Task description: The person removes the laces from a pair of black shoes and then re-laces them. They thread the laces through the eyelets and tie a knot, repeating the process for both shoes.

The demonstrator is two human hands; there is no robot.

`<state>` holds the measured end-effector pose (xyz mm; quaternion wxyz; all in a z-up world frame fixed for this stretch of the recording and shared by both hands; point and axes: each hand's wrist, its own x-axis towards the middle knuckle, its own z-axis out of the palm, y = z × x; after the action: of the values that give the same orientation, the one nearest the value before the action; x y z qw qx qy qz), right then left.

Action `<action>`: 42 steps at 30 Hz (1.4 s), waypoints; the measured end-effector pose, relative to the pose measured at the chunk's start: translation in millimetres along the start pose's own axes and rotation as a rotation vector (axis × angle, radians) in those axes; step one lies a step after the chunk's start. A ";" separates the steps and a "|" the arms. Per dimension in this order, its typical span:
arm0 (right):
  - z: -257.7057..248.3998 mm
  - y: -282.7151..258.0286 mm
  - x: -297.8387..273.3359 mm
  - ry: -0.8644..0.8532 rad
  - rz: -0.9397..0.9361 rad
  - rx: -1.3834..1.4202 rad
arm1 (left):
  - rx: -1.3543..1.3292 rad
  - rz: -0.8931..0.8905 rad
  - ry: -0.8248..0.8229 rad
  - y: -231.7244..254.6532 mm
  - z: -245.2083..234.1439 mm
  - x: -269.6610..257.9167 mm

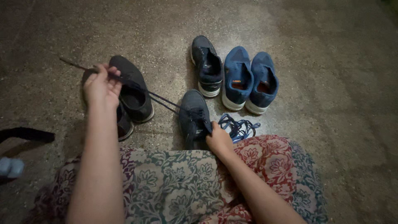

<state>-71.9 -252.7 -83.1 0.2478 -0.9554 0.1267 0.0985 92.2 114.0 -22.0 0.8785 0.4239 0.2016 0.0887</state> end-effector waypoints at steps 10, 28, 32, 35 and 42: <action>-3.8 4.4 0.5 0.219 -0.354 0.269 | -0.042 -0.077 0.025 -17.3 -36.5 8.4; -104.7 20.4 31.1 0.230 -0.208 1.184 | -0.088 0.138 -0.149 41.2 -3.6 -65.1; -124.8 26.7 30.8 0.231 -0.178 1.333 | -0.099 0.147 -0.143 43.8 -11.1 -62.9; -126.2 37.5 35.1 0.253 -0.117 1.289 | -0.097 0.150 -0.144 47.0 -26.0 -58.0; -137.3 74.0 59.5 0.300 0.127 1.506 | -0.005 0.173 -0.237 57.8 -35.7 -64.9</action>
<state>-19.9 -395.2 -13.5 0.8052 -0.5231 0.2464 -0.1311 19.1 154.2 21.2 0.8863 0.4450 0.0588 0.1138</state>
